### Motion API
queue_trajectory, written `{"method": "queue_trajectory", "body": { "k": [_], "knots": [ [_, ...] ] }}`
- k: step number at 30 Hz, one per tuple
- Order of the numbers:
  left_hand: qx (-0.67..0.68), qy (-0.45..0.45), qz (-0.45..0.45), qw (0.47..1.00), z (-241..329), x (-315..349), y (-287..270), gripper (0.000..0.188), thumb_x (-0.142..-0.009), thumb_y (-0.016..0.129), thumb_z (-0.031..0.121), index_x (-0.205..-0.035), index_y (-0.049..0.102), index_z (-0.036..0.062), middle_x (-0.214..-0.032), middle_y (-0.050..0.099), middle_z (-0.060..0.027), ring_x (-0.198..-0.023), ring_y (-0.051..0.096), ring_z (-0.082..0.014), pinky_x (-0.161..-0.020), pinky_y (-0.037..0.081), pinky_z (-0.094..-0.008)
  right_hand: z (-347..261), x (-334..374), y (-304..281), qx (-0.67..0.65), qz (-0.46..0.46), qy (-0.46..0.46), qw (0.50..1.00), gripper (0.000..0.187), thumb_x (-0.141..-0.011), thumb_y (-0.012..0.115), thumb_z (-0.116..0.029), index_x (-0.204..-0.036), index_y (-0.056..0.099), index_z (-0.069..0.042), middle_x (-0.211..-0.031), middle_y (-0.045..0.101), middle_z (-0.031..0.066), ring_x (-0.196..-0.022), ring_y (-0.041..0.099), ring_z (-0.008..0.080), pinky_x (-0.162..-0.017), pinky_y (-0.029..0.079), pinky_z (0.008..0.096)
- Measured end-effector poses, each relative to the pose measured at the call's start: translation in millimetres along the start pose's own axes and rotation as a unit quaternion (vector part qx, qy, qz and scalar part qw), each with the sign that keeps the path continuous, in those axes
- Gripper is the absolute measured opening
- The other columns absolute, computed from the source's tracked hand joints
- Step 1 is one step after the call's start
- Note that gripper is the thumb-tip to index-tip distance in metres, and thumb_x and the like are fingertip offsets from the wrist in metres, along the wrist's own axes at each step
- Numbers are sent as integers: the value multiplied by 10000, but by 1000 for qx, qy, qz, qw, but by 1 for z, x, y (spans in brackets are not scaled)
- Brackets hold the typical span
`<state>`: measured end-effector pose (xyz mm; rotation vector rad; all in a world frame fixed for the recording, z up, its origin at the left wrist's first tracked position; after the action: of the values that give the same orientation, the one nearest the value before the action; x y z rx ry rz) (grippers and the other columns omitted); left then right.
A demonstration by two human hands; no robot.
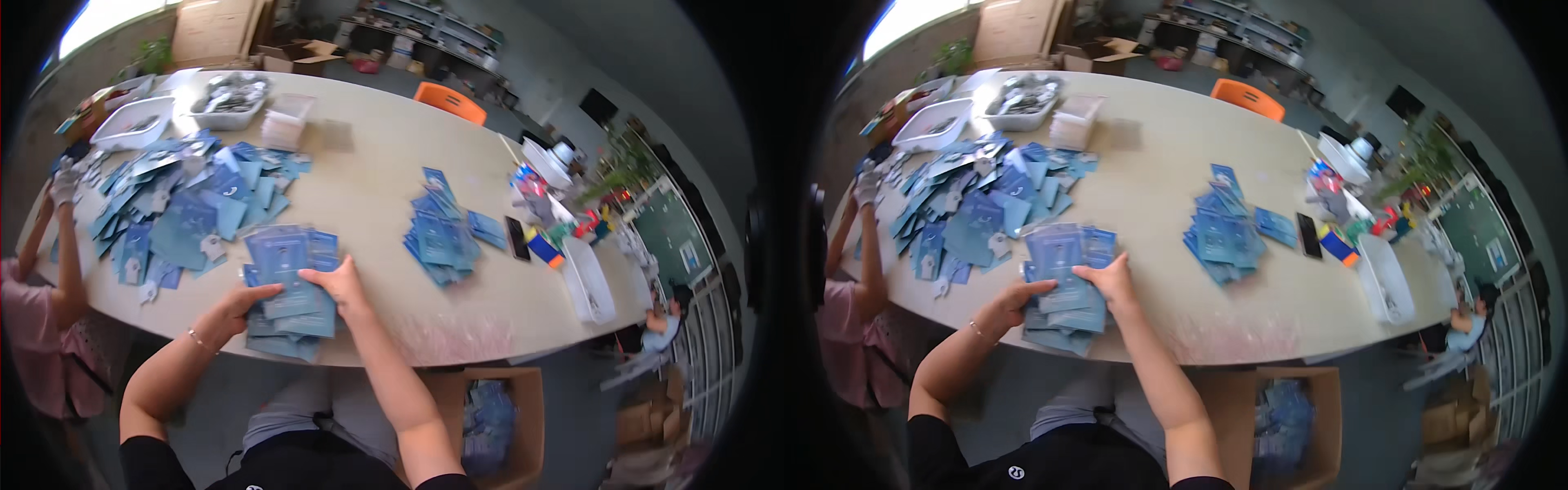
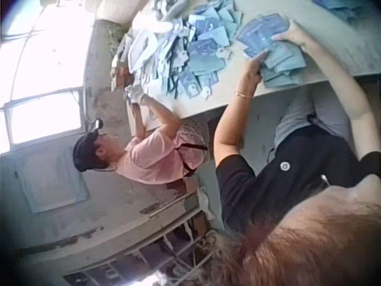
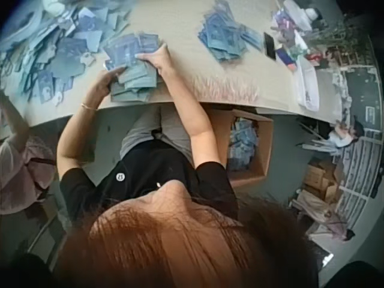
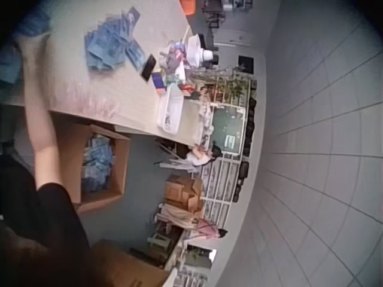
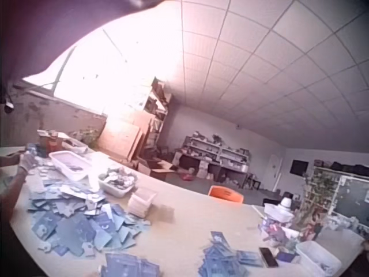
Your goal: The person places blue keychain cards into clear plastic bags and seals them with pink twist ties. They repeatedly pick up a card, insert it into a bag, and secure the bag with a twist tie, stacking the finished packages on the table.
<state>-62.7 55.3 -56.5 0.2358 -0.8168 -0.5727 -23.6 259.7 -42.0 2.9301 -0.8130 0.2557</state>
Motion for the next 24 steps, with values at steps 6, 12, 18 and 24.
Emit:
{"method": "queue_trajectory", "body": {
  "k": [6,12,18,24],
  "knots": [
    [-63,179,-38,981,8,8,-17,500,-873,717,60,-1333,529,2,-1186,665,-122,-1019,681,-249,-917,560,-389,0,10,15,104,14,-96,990,552,-583,937,-303,-948,711,45,-924,740,161,-799,714,263,-734,575,380],
    [-47,250,33,967,-16,15,-69,552,-913,710,119,-1398,475,0,-1271,622,-134,-1088,645,-240,-942,532,-380,-13,45,18,277,65,-55,957,1135,-492,933,-538,-1345,422,7,-1295,482,275,-1209,528,447,-997,469,474],
    [-227,378,53,896,51,64,-1,577,-884,737,123,-1368,468,-40,-1215,627,-124,-1061,621,-210,-980,455,-340,-52,74,-33,-100,-3,-231,968,1340,-522,976,-299,-1535,151,-4,-1444,372,319,-1346,413,469,-1141,339,441],
    [-380,392,-59,836,-12,101,237,612,-710,820,22,-1241,521,-23,-1095,643,-92,-975,623,-182,-894,500,-314,-82,207,-240,-272,47,-307,911,1429,-511,993,-273,-1588,84,-39,-1539,314,184,-1417,332,321,-1166,272,395]
  ]
}}
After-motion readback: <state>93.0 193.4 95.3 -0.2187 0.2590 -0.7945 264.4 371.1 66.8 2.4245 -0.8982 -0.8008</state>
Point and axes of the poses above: each hand's wrist, its own x-axis away from the middle knuckle, its own y-axis out of the palm, z = x × y, the point moved 8 cm from there along -x, towards the middle knuckle
